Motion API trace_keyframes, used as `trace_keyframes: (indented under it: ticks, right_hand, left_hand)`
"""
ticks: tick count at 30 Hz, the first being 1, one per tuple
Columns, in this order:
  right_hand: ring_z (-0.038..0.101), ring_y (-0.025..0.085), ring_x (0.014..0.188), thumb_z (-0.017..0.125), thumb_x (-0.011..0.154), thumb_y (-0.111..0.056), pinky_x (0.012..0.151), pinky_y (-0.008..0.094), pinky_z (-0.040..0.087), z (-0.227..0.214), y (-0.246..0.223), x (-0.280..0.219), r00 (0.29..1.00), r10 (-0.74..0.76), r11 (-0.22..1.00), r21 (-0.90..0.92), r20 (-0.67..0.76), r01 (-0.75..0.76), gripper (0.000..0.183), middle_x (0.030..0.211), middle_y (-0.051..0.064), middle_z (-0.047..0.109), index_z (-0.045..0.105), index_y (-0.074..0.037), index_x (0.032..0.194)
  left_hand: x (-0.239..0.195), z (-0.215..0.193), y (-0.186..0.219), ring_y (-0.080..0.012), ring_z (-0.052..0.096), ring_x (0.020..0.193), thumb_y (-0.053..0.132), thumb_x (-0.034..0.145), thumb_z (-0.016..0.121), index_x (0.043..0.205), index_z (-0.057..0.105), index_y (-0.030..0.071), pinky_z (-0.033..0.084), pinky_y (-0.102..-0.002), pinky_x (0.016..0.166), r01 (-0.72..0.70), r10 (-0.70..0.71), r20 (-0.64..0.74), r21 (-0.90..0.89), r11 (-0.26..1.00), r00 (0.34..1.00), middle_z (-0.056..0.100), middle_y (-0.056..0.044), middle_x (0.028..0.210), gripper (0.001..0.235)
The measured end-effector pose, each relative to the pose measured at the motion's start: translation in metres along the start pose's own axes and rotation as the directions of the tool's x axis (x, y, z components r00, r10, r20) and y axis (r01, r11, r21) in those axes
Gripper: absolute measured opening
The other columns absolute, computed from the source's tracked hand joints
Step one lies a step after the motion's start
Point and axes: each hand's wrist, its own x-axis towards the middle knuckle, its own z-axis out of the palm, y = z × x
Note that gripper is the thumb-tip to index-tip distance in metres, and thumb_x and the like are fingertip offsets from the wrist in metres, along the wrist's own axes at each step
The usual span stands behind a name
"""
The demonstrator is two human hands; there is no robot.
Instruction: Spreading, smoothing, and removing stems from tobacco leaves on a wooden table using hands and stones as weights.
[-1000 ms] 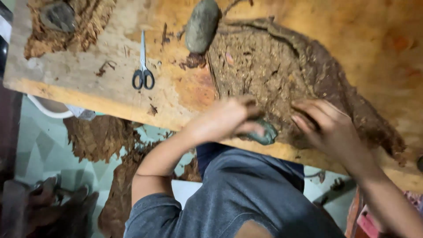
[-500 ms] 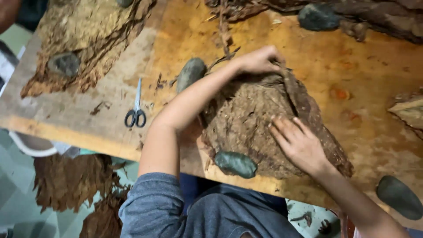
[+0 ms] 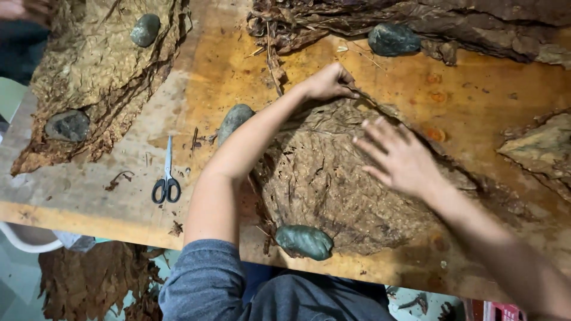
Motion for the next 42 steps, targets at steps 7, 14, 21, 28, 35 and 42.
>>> trace_keyframes:
  ticks: [7,14,21,28,35,42]
  right_hand:
    - [0.028,0.037,0.154,0.065,0.074,-0.078,0.121,0.066,0.027,-0.018,0.037,0.015,0.829,0.268,0.886,0.211,0.492,-0.412,0.107,0.170,0.012,0.026,0.033,-0.025,0.160]
    - [0.061,0.027,0.124,0.066,0.097,-0.057,0.092,0.051,0.049,0.031,0.067,0.018,0.866,0.484,0.856,0.137,0.125,-0.498,0.056,0.131,0.003,0.061,0.062,-0.023,0.140]
    - [0.055,0.033,0.132,0.062,0.089,-0.054,0.096,0.058,0.049,0.010,0.068,0.042,0.842,0.435,0.885,0.022,0.319,-0.465,0.077,0.142,0.012,0.053,0.041,-0.027,0.159]
    - [0.054,0.032,0.135,0.067,0.081,-0.054,0.097,0.057,0.052,0.012,0.078,0.057,0.753,0.422,0.872,0.002,0.505,-0.489,0.081,0.147,0.009,0.054,0.047,-0.027,0.155]
    - [0.072,0.025,0.100,0.080,0.091,-0.036,0.083,0.041,0.056,0.076,0.177,0.088,0.792,0.610,0.724,0.397,0.013,-0.564,0.031,0.094,0.001,0.074,0.076,-0.022,0.119]
    - [0.052,0.049,0.131,0.079,0.090,-0.039,0.109,0.059,0.042,0.090,0.194,0.157,0.842,0.492,0.806,0.251,0.222,-0.537,0.074,0.142,0.026,0.054,0.055,-0.008,0.153]
  left_hand:
    - [-0.019,-0.058,0.029,-0.0056,0.069,0.070,0.040,0.077,0.091,0.084,0.081,0.025,0.053,-0.022,0.069,0.001,0.002,0.041,-0.065,0.998,0.999,0.074,0.007,0.072,0.020]
    - [-0.044,-0.070,0.055,-0.0085,0.066,0.077,0.034,0.089,0.079,0.093,0.079,0.018,0.052,-0.023,0.074,0.129,-0.103,0.100,-0.309,0.942,0.990,0.073,0.003,0.081,0.016]
    - [-0.004,-0.042,0.007,-0.0146,0.072,0.071,0.032,0.084,0.080,0.087,0.080,0.023,0.055,-0.028,0.067,0.064,-0.124,-0.269,-0.220,0.973,0.955,0.073,0.000,0.070,0.009]
    - [0.005,-0.031,-0.004,-0.0226,0.077,0.081,0.037,0.087,0.076,0.090,0.077,0.029,0.059,-0.037,0.074,0.062,-0.086,-0.441,-0.069,0.996,0.893,0.076,0.000,0.076,0.008]
    - [-0.019,-0.054,-0.001,-0.0365,0.073,0.098,0.050,0.086,0.075,0.088,0.067,0.024,0.055,-0.047,0.085,0.302,-0.207,-0.377,0.212,0.930,0.903,0.075,-0.007,0.089,0.028]
    - [-0.010,-0.063,-0.024,-0.0355,0.072,0.103,0.055,0.074,0.086,0.079,0.070,0.022,0.055,-0.046,0.088,0.358,-0.299,-0.391,0.087,0.929,0.871,0.076,-0.009,0.088,0.036]
